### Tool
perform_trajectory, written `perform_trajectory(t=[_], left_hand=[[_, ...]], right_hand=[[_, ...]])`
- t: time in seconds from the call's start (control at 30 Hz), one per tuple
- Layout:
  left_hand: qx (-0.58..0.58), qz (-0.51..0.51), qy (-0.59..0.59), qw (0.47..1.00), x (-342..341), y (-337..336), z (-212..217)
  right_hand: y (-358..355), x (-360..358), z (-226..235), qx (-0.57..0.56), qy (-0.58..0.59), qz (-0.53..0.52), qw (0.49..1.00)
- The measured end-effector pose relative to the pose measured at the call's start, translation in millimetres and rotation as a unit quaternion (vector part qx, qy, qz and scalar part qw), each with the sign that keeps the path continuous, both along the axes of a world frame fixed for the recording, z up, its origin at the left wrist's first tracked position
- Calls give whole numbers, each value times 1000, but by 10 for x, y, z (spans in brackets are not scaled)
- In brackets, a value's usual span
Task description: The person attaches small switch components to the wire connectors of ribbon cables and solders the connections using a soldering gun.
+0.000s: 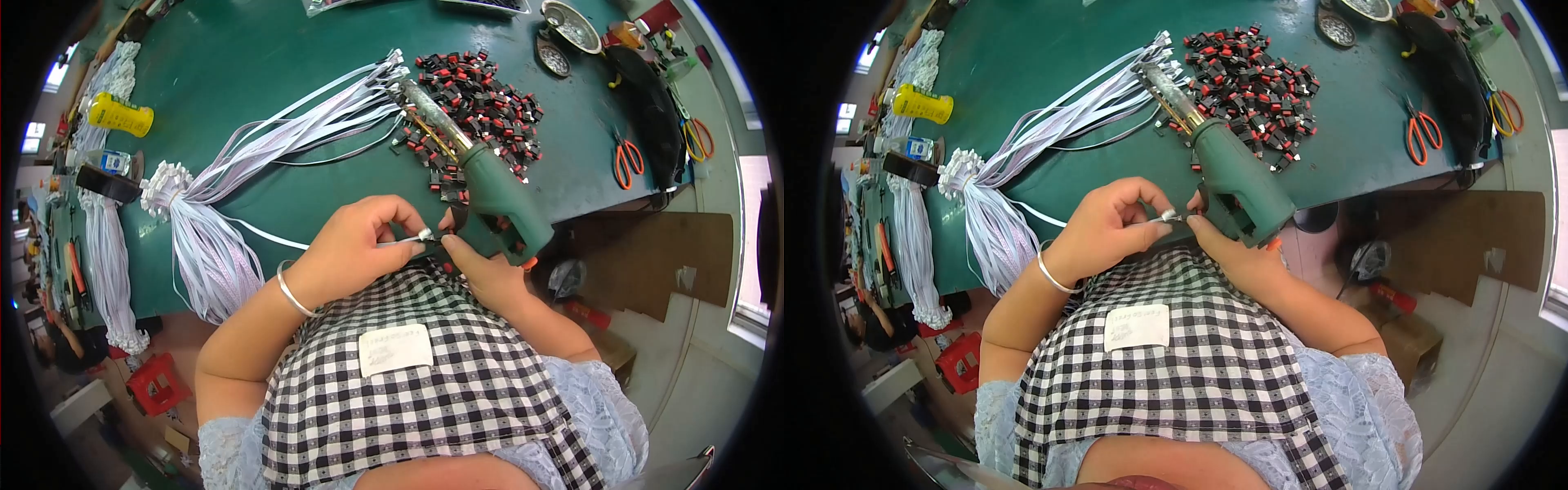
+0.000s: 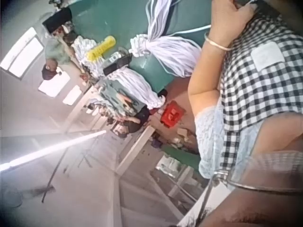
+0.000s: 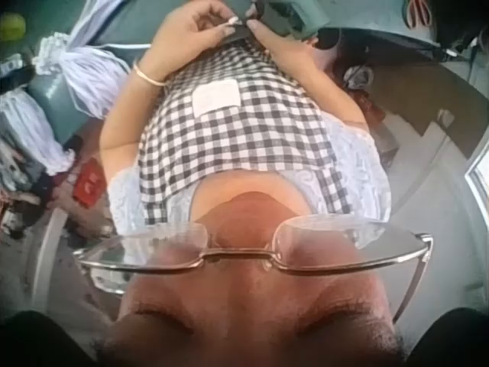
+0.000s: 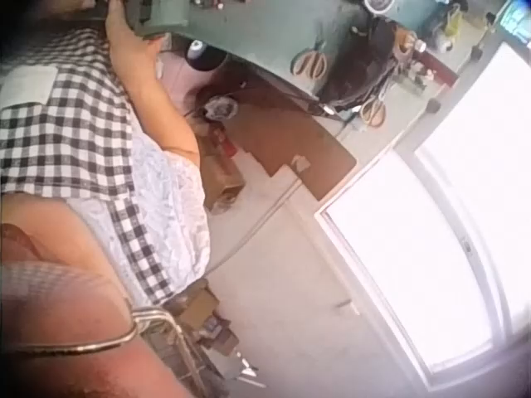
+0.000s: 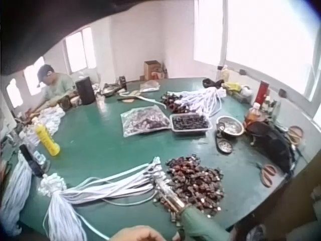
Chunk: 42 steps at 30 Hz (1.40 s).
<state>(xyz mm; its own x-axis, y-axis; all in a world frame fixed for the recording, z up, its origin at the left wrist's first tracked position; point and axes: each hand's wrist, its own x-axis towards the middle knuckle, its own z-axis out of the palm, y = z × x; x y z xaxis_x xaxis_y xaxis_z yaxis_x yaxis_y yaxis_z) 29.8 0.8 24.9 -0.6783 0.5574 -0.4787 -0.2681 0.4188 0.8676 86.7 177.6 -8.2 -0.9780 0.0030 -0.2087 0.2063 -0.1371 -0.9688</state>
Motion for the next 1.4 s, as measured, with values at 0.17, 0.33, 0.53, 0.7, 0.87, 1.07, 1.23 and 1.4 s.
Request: perform_trajectory(t=[0.17, 0.33, 0.53, 0.7, 0.87, 1.07, 1.23, 1.4], left_hand=[[95, 26, 94, 991, 121, -67, -159], [191, 94, -45, 976, 119, -65, -190], [168, 95, 2, 981, 145, -17, -245], [170, 124, 2, 978, 151, -6, -242], [139, 125, 27, 982, 153, 62, -209], [192, 127, -37, 972, 119, 22, -185], [179, 44, -88, 979, 133, -307, 62], [298, -98, -234, 920, 365, -1327, 216]], right_hand=[[6, 55, -63, 23, 21, 0, 1000], [-28, 63, 28, 5, 15, -15, 1000], [-48, 82, -3, -9, 32, -3, 999], [-44, 99, -45, -15, 30, 3, 999], [-50, 71, -95, 53, 101, -1, 993], [-38, 86, -57, -40, 27, -27, 998], [209, 44, -30, -58, 49, -71, 995], [920, -123, -126, 218, 264, -91, 935]])
